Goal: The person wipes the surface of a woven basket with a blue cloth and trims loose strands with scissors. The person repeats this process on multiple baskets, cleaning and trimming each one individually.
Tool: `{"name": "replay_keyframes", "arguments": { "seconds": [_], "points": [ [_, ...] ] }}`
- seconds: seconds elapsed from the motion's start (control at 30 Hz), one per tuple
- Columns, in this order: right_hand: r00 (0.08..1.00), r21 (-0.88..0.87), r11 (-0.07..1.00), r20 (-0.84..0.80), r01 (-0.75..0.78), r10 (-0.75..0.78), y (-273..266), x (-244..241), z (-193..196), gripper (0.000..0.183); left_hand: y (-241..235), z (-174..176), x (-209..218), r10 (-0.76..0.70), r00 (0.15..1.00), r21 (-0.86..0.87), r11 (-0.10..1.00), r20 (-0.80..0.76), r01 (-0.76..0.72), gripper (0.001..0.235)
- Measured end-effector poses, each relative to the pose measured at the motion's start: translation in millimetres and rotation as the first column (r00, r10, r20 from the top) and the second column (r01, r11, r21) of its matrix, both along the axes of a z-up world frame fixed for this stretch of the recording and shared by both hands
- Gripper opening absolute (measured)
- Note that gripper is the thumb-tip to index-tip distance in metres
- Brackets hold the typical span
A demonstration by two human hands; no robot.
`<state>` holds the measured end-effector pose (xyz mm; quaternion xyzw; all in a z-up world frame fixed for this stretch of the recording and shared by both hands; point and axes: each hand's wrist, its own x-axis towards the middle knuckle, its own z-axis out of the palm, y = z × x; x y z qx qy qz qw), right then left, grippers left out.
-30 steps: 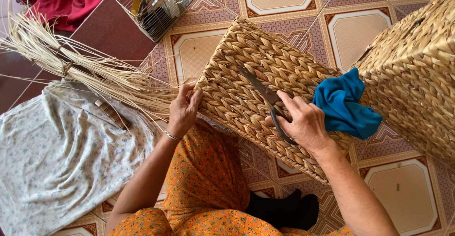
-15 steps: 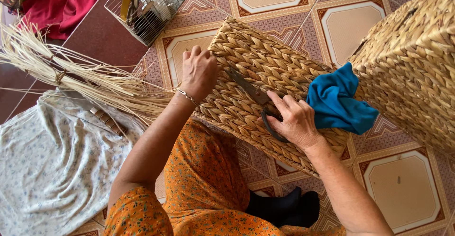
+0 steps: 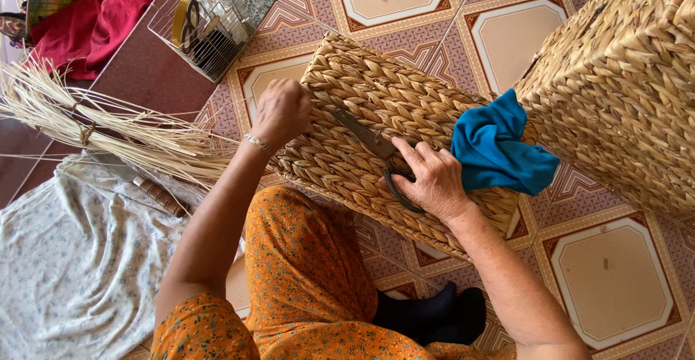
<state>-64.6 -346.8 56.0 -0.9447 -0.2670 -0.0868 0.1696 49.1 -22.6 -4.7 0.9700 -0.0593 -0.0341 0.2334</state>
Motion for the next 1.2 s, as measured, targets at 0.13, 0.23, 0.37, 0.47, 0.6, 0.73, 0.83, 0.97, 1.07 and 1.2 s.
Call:
{"name": "replay_keyframes", "arguments": {
  "seconds": [0.13,0.23,0.37,0.47,0.6,0.73,0.83,0.97,1.07,1.2],
  "points": [
    [1.000,0.102,0.994,-0.011,-0.028,0.029,2.7,3.9,10.0,0.071,29.0,-17.1,-35.9,0.319,0.948,-0.409,0.863,-0.014,-0.296,0.026],
    [0.992,0.133,0.989,-0.096,-0.065,0.078,-7.1,5.8,29.2,0.067,27.2,-19.1,-56.7,0.268,0.963,-0.460,0.858,0.016,-0.231,0.042],
    [0.992,0.007,0.992,-0.028,-0.127,0.127,-56.2,-2.4,66.2,0.069,21.7,3.4,-71.2,0.063,0.962,-0.450,0.874,-0.265,-0.182,0.094],
    [0.999,-0.022,0.999,-0.011,-0.040,0.040,-118.2,-29.2,88.2,0.066,10.2,30.5,-76.1,0.082,0.973,-0.300,0.943,-0.214,-0.145,0.101],
    [0.973,-0.010,0.973,-0.004,0.231,-0.231,-202.7,-99.4,85.2,0.049,-37.9,51.2,-84.8,-0.051,0.950,0.174,0.985,0.307,-0.004,0.095],
    [0.718,0.107,0.711,-0.152,0.695,-0.679,-252.4,-149.8,10.5,0.050,-132.5,56.1,-81.4,-0.341,0.859,-0.005,0.928,0.383,0.371,0.100],
    [0.585,0.196,0.551,-0.274,0.811,-0.763,-278.2,-171.8,-62.9,0.040,-218.7,63.5,-77.4,-0.495,0.769,-0.015,0.837,0.405,0.547,0.105],
    [0.351,0.021,0.399,-0.517,0.917,-0.781,-289.5,-191.9,-136.5,0.039,-314.4,71.1,-68.8,-0.627,0.715,0.062,0.764,0.310,0.642,0.098],
    [0.329,-0.046,0.403,-0.498,0.914,-0.802,-288.4,-196.2,-167.7,0.050,-328.8,53.8,-70.0,-0.649,0.694,0.192,0.758,0.311,0.623,0.078],
    [0.477,-0.010,0.529,-0.420,0.848,-0.772,-287.4,-200.7,-188.3,0.065,-269.0,25.9,-64.6,-0.599,0.706,0.246,0.800,0.378,0.547,0.061]
  ]
}}
